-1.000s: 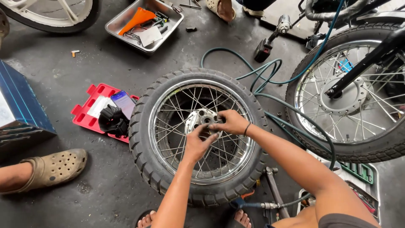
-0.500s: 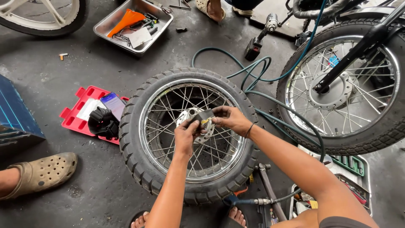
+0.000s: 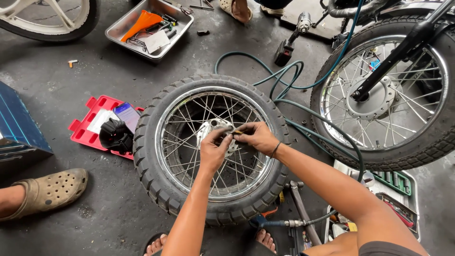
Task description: Inspecting and cleaning the hub components of a motorcycle wheel, including checking the fit of a sprocket.
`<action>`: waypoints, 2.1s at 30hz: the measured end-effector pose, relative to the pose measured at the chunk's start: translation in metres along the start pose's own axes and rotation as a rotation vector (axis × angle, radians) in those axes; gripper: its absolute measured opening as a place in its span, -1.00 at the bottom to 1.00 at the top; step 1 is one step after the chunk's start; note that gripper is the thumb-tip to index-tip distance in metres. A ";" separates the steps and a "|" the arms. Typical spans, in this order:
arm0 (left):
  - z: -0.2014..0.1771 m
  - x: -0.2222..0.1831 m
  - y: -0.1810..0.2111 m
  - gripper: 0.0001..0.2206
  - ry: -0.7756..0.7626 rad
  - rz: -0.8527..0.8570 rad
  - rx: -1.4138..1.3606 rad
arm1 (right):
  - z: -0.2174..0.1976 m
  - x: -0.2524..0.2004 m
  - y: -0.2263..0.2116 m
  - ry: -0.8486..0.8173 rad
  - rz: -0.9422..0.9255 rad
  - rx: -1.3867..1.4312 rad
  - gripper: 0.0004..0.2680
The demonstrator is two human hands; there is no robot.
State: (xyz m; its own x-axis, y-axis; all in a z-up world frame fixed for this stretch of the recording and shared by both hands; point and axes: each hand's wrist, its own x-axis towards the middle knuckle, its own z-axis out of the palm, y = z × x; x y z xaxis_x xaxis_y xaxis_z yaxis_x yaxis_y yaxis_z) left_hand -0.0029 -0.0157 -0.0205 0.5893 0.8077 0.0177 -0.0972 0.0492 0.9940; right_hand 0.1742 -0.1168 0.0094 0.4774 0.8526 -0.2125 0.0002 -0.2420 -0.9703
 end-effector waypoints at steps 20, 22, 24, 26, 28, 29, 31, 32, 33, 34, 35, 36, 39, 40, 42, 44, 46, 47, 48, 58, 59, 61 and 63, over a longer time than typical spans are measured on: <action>-0.029 0.012 -0.030 -0.69 -0.019 -0.239 -0.122 | -0.026 0.052 -0.018 -0.300 0.021 -0.177 -0.58; -0.028 0.012 -0.029 -0.72 0.055 -0.228 -0.236 | -0.033 0.057 -0.002 -0.156 0.180 0.219 -0.57; -0.022 0.012 -0.037 -0.71 0.164 -0.244 -0.468 | -0.038 0.050 0.008 -0.338 0.207 0.509 -0.47; -0.018 0.012 -0.040 -0.71 0.146 -0.255 -0.416 | -0.013 0.034 0.005 -0.272 0.203 0.407 -0.54; -0.013 0.008 -0.042 -0.70 0.131 -0.265 -0.366 | 0.002 0.028 -0.001 -0.209 0.200 0.301 -0.60; -0.010 0.005 -0.042 -0.76 0.163 -0.176 -0.178 | 0.005 0.030 -0.006 -0.124 0.078 0.041 -0.72; -0.004 0.000 -0.041 -0.82 0.191 -0.089 0.014 | 0.010 0.031 -0.002 -0.038 -0.043 -0.216 -0.84; -0.002 0.001 -0.040 -0.87 0.201 -0.006 0.146 | 0.012 0.033 0.006 -0.010 -0.123 -0.327 -0.84; 0.000 0.001 -0.038 -0.92 0.209 0.078 0.277 | 0.013 0.034 0.014 0.017 -0.203 -0.437 -0.84; -0.007 0.003 -0.038 -0.92 0.210 0.080 0.277 | 0.014 0.034 0.023 0.017 -0.205 -0.437 -0.84; -0.015 0.004 -0.039 -0.93 0.145 0.127 0.439 | 0.014 0.035 0.033 0.001 -0.349 -0.510 -0.89; -0.022 0.004 -0.041 -0.95 0.078 0.170 0.600 | 0.015 0.034 0.043 -0.017 -0.490 -0.581 -0.89; -0.034 0.003 -0.051 -0.86 0.189 0.110 0.657 | 0.007 0.048 0.079 0.035 -0.535 -0.547 -0.86; -0.035 0.002 -0.057 -0.86 0.192 0.103 0.658 | 0.010 0.042 0.070 0.029 -0.531 -0.545 -0.86; -0.038 0.002 -0.068 -0.88 0.180 0.104 0.690 | 0.015 0.032 0.051 0.056 -0.489 -0.472 -0.85; -0.036 -0.001 -0.082 -0.89 0.148 0.141 0.724 | 0.015 0.029 0.049 0.063 -0.424 -0.357 -0.85; -0.031 -0.003 -0.087 -0.90 0.119 0.180 0.757 | 0.016 0.027 0.043 0.070 -0.362 -0.243 -0.84; -0.027 -0.004 -0.086 -0.84 0.025 0.248 0.877 | 0.017 0.026 0.038 0.082 -0.381 -0.265 -0.86; -0.022 -0.006 -0.086 -0.76 -0.076 0.314 0.993 | 0.017 0.023 0.034 0.097 -0.396 -0.290 -0.88; 0.021 0.080 -0.082 -0.64 -0.146 0.590 1.538 | -0.012 0.038 0.005 0.258 -0.412 -0.331 -0.94; 0.028 0.088 -0.090 -0.62 -0.174 0.608 1.606 | -0.014 0.041 0.002 0.308 -0.394 -0.335 -0.95; 0.038 0.095 -0.088 -0.61 -0.209 0.627 1.674 | -0.024 0.042 -0.005 0.362 -0.370 -0.338 -0.94; 0.038 0.091 -0.068 -0.65 -0.309 0.563 1.729 | -0.034 0.042 -0.015 0.453 -0.344 -0.425 -0.91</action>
State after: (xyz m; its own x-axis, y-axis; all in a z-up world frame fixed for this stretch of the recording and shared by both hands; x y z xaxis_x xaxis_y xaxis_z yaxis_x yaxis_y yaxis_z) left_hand 0.0882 0.0322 -0.0825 0.9101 0.3799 0.1654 0.4041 -0.9020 -0.1520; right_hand 0.2241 -0.0930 0.0189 0.7069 0.6592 0.2564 0.5152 -0.2315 -0.8252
